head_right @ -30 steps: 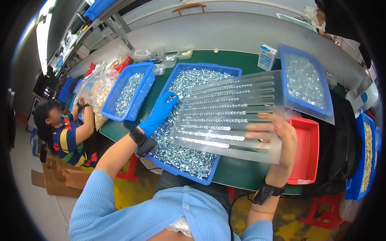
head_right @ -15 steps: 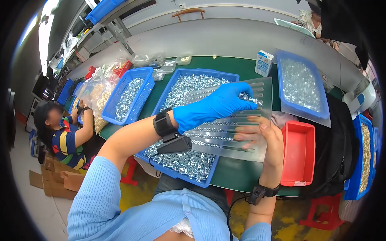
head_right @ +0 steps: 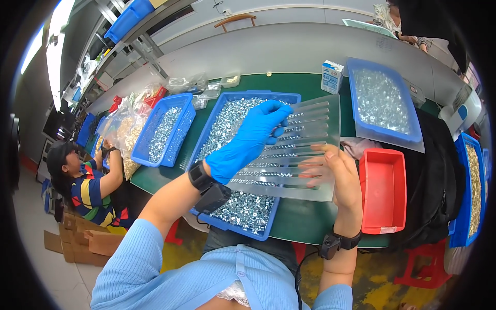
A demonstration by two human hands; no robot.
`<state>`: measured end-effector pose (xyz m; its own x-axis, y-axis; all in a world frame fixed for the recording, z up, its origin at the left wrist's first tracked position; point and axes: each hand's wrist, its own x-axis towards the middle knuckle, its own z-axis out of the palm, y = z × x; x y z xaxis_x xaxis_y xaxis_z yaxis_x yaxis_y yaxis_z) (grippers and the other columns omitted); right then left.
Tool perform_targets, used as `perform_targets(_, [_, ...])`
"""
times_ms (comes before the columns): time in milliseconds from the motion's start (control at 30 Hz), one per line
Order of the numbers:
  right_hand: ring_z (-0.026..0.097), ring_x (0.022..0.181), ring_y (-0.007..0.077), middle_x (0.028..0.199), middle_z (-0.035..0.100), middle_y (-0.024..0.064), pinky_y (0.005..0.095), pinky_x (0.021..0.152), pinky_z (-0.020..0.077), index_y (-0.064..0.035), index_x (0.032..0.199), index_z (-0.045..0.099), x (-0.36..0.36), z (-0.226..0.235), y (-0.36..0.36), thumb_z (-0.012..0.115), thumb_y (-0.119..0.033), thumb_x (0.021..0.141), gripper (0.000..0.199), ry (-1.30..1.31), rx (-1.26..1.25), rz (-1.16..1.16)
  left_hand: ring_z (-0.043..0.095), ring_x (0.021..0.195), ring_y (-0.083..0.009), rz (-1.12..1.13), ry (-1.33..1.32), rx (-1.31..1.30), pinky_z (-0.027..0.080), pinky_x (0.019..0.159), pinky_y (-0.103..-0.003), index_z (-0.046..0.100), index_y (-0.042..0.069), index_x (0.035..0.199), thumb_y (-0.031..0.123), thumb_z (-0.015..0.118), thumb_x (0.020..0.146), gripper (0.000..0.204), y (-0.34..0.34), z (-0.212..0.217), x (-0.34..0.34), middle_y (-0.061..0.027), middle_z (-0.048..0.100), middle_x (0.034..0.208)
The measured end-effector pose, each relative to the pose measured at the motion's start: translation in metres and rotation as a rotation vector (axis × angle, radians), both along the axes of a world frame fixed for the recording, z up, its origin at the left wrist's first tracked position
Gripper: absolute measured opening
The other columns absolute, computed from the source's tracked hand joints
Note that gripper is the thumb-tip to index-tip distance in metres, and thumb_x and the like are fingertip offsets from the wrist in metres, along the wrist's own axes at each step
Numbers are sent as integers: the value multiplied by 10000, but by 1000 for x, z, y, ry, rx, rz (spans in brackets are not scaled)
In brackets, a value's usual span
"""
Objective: Sorting small metal or plastic components into a grid tray using an alignment template.
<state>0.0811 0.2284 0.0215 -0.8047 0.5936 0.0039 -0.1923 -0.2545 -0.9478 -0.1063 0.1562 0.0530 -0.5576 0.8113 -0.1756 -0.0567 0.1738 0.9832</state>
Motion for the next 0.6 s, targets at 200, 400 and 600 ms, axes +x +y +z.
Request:
perform_targets(200, [658, 690, 263, 859, 636, 226, 266, 506, 517, 81, 1137, 495, -4, 0, 0, 423, -352, 888, 505, -17, 17, 4, 516, 586, -72, 81, -452, 310, 409, 473, -206, 546, 106, 873, 324, 550, 883, 218, 6, -6, 32, 6, 541, 718])
perform_targets(400, [653, 706, 267, 880, 632, 221, 287, 539, 505, 62, 1142, 488, -3, -1, 0, 418, -325, 894, 465, -11, -10, 12, 569, 638, -142, 157, -553, 506, 447, 539, -255, 517, 108, 782, 350, 513, 905, 272, 4, -9, 39, -32, 568, 740])
perform_targets(600, [650, 717, 267, 891, 630, 218, 302, 559, 502, 53, 1144, 485, -2, 0, 1, 415, -308, 897, 443, -13, 2, 41, 579, 672, -166, 269, -475, 466, 473, 584, -296, 451, 108, 654, 393, 476, 916, 388, -12, -11, 31, -54, 566, 733])
